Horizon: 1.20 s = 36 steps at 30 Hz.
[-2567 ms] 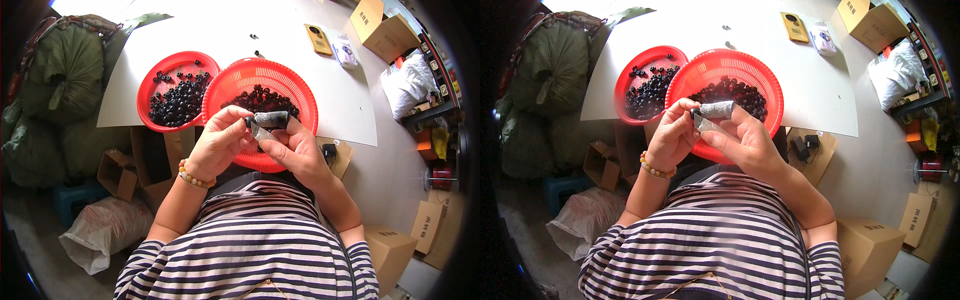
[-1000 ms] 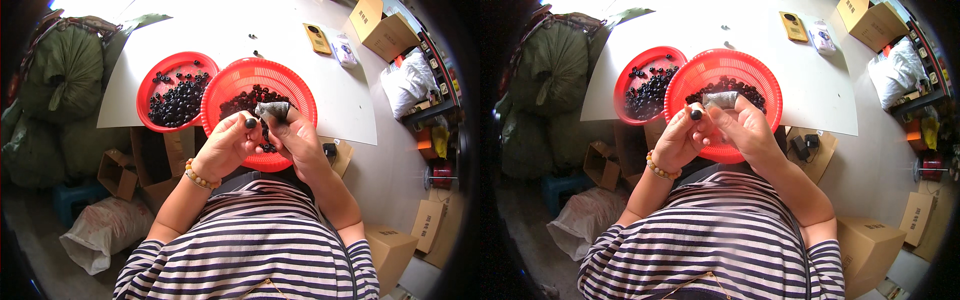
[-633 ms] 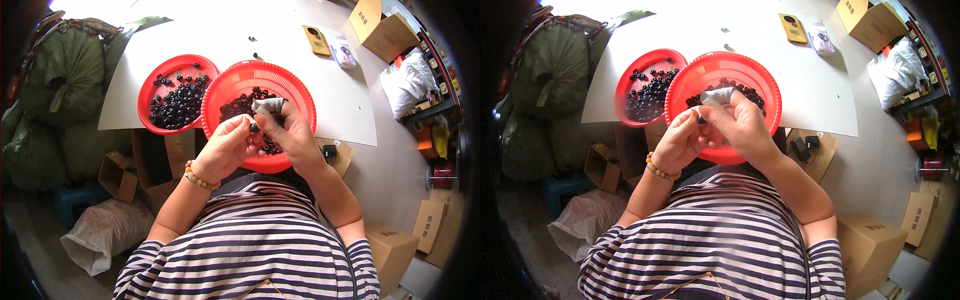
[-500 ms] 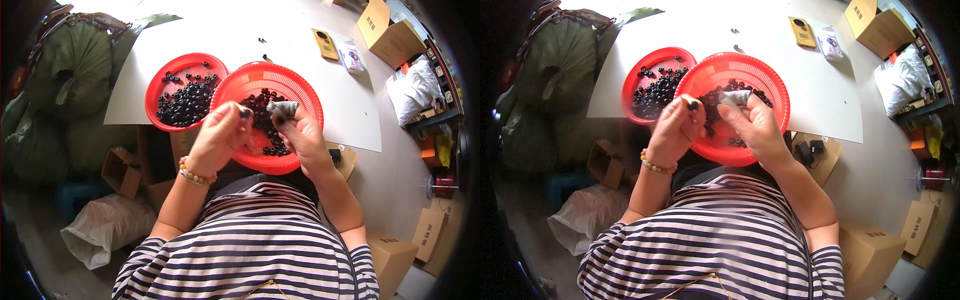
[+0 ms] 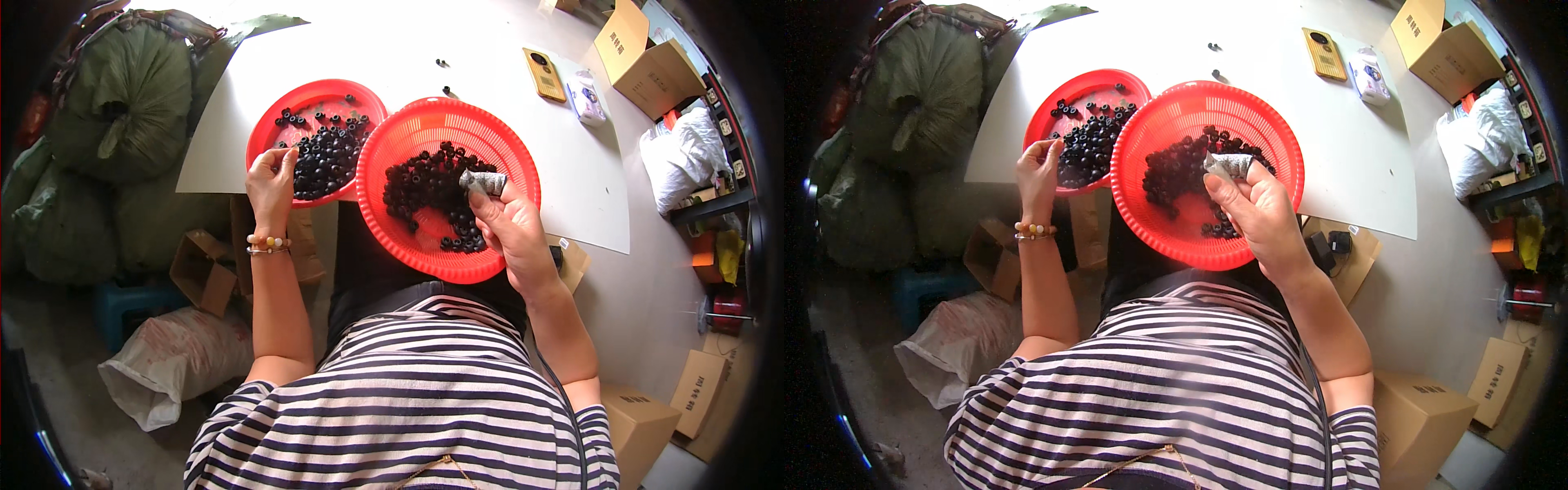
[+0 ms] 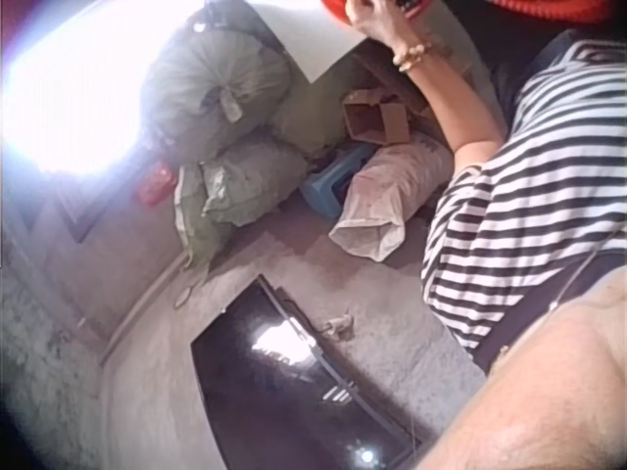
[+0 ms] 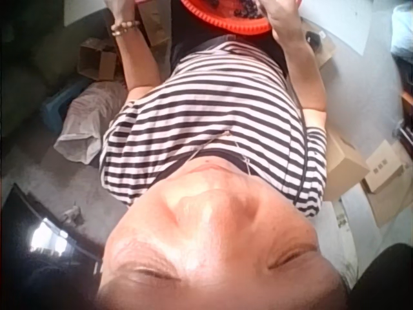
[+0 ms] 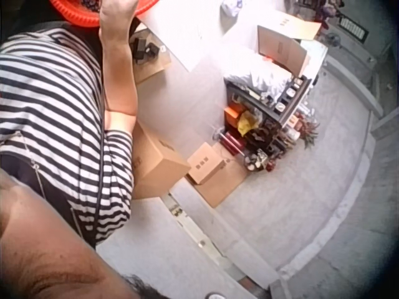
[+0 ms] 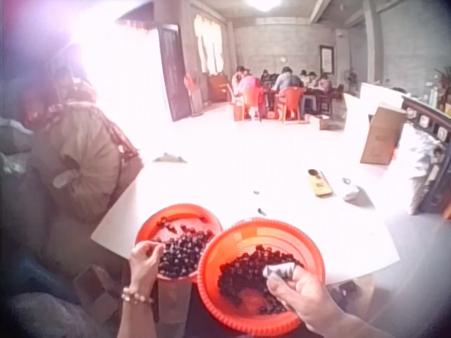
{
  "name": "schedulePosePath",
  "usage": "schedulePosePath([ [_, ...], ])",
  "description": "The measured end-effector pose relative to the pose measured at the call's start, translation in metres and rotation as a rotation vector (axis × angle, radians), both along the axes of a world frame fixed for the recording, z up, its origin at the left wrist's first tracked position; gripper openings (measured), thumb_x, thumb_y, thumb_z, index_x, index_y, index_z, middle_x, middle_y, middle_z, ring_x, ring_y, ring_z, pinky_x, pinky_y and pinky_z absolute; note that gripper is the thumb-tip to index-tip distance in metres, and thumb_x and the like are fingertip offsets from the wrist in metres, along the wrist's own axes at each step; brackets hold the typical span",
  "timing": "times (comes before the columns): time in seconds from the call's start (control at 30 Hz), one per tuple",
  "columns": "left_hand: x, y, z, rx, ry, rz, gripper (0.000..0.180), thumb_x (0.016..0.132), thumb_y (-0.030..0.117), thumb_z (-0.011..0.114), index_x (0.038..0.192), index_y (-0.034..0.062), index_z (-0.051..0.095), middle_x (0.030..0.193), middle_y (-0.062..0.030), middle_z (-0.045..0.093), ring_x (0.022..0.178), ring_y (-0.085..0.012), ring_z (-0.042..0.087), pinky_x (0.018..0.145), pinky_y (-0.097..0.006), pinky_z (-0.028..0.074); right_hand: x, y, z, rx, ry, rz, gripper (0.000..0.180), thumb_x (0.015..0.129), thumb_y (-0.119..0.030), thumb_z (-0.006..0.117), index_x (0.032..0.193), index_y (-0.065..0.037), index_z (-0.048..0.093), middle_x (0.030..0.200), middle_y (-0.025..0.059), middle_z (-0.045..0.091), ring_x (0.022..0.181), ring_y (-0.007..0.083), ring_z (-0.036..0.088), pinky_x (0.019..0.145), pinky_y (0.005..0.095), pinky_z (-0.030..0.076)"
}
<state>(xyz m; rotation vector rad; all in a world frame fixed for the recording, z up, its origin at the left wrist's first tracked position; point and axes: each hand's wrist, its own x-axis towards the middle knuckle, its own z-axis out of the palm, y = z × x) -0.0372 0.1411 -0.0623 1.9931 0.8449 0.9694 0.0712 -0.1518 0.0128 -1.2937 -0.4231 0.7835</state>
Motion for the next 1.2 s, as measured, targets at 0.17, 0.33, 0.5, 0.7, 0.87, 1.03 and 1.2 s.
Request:
schedulePosePath([
  [0.17, 0.022, -0.032, 0.03, 0.157, -0.038, -0.117, 0.009, 0.073, 0.011, 0.063, 0.076, 0.0019, 0.061, 0.065, -0.0061, 0.056, 0.055, -0.013, 0.051, 0.053, -0.025, 0.041, 0.01, -0.001, -0.005, 0.023, 0.03, -0.011, 0.022, 0.082, -0.018, 0.057, 0.098, -0.004, 0.051, 0.071, -0.0057, 0.049, 0.057, -0.0012, 0.034, 0.049, 0.0143, 0.026],
  [0.33, 0.037, -0.093, 0.071, 0.45, 0.127, -0.638, 0.01, 0.065, 0.009, 0.063, 0.072, 0.0047, 0.06, 0.069, -0.0103, 0.056, 0.067, -0.0261, 0.055, 0.06, -0.034, 0.045, 0.006, -0.002, -0.003, 0.041, -0.029, -0.029, 0.021, 0.082, -0.016, 0.057, 0.098, -0.003, 0.051, 0.074, -0.0047, 0.051, 0.061, -0.0008, 0.039, 0.053, 0.0143, 0.031],
  [0.5, 0.044, -0.132, 0.061, 0.491, 0.52, -1.007, 0.009, 0.071, 0.011, 0.052, 0.075, 0.0062, 0.057, 0.07, -0.0103, 0.055, 0.069, -0.0282, 0.056, 0.062, -0.035, 0.046, 0.002, -0.007, -0.005, 0.039, -0.138, -0.06, 0.022, 0.082, -0.014, 0.057, 0.1, -0.003, 0.05, 0.075, -0.0039, 0.051, 0.065, 0.0002, 0.042, 0.056, 0.0149, 0.034],
  [0.7, 0.057, -0.146, 0.048, 0.546, 0.97, -0.944, 0.011, 0.068, 0.015, 0.054, 0.068, 0.0123, 0.065, 0.066, -0.0129, 0.059, 0.067, -0.0284, 0.06, 0.061, -0.037, 0.047, 0.0, -0.011, -0.013, 0.109, -0.19, -0.097, 0.025, 0.082, -0.014, 0.057, 0.102, -0.002, 0.05, 0.075, -0.003, 0.051, 0.065, 0.0009, 0.042, 0.059, 0.0151, 0.036],
  [0.87, 0.058, -0.145, 0.056, 0.667, 0.983, -0.946, 0.014, 0.068, 0.011, 0.051, 0.066, 0.003, 0.062, 0.067, -0.0158, 0.06, 0.066, -0.0299, 0.061, 0.057, -0.037, 0.049, 0.002, -0.011, -0.011, 0.124, -0.187, -0.114, 0.025, 0.082, -0.013, 0.057, 0.102, -0.001, 0.05, 0.078, -0.0023, 0.052, 0.068, 0.0015, 0.044, 0.061, 0.0156, 0.037],
  [1.03, 0.059, -0.138, 0.047, 0.641, 0.991, -0.907, 0.012, 0.067, 0.012, 0.052, 0.068, 0.0053, 0.062, 0.067, -0.0144, 0.06, 0.067, -0.0293, 0.06, 0.059, -0.037, 0.048, 0.004, -0.009, -0.012, 0.123, -0.201, -0.122, 0.024, 0.082, -0.012, 0.057, 0.102, 0.0, 0.049, 0.081, -0.0009, 0.053, 0.071, 0.0022, 0.046, 0.063, 0.0165, 0.039],
  [1.2, 0.062, -0.137, 0.05, 0.652, 1.045, -0.867, 0.012, 0.067, 0.012, 0.053, 0.071, 0.0081, 0.063, 0.069, -0.0124, 0.06, 0.07, -0.0282, 0.06, 0.061, -0.036, 0.048, 0.006, -0.009, -0.012, 0.126, -0.217, -0.108, 0.023, 0.082, -0.011, 0.056, 0.101, 0.0, 0.049, 0.082, -0.0009, 0.054, 0.073, 0.0026, 0.047, 0.065, 0.0169, 0.04],
])
